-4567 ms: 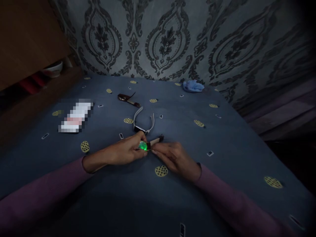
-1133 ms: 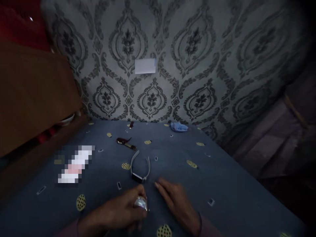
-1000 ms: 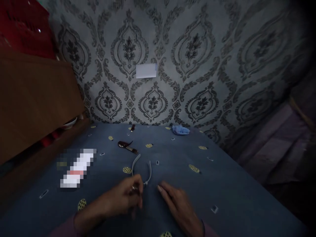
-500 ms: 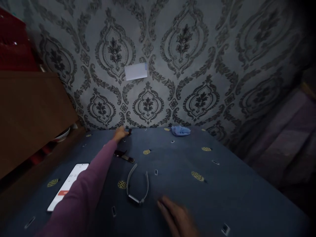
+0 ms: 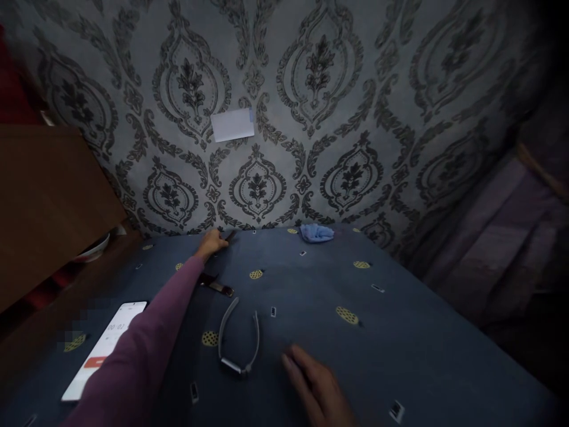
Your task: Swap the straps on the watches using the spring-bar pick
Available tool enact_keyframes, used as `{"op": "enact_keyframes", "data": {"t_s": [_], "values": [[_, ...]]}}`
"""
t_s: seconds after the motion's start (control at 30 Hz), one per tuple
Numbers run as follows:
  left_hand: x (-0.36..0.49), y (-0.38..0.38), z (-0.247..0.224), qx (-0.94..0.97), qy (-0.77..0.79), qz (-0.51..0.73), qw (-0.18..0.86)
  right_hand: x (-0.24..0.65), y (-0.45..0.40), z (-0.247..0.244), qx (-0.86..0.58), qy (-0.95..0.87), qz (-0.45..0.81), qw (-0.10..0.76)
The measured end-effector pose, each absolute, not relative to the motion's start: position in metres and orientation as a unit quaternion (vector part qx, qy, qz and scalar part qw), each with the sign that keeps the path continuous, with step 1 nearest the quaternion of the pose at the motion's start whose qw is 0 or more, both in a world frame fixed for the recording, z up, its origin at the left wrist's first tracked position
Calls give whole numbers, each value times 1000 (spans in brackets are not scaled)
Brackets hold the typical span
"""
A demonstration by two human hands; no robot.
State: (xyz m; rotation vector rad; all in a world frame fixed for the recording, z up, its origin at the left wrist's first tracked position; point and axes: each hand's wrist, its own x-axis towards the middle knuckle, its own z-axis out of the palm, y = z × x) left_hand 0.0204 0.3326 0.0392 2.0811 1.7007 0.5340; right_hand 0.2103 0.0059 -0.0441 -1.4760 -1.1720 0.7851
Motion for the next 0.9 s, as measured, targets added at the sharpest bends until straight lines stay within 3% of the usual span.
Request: {"op": "enact_keyframes", "data": {"t_s": [0.17, 0.27, 0.53, 0.9], "values": [[28, 279, 58, 780, 529, 199, 268, 222, 26, -3, -535, -415, 498, 542], [33, 225, 70, 802, 463, 207, 315, 228, 27, 23, -504, -384, 536, 557], [47, 92, 93, 802, 355, 231, 421, 234, 12, 49, -426, -419, 496, 631], [45, 55, 108, 801, 358, 271, 395, 230, 0, 57, -388, -494, 443, 640]]}}
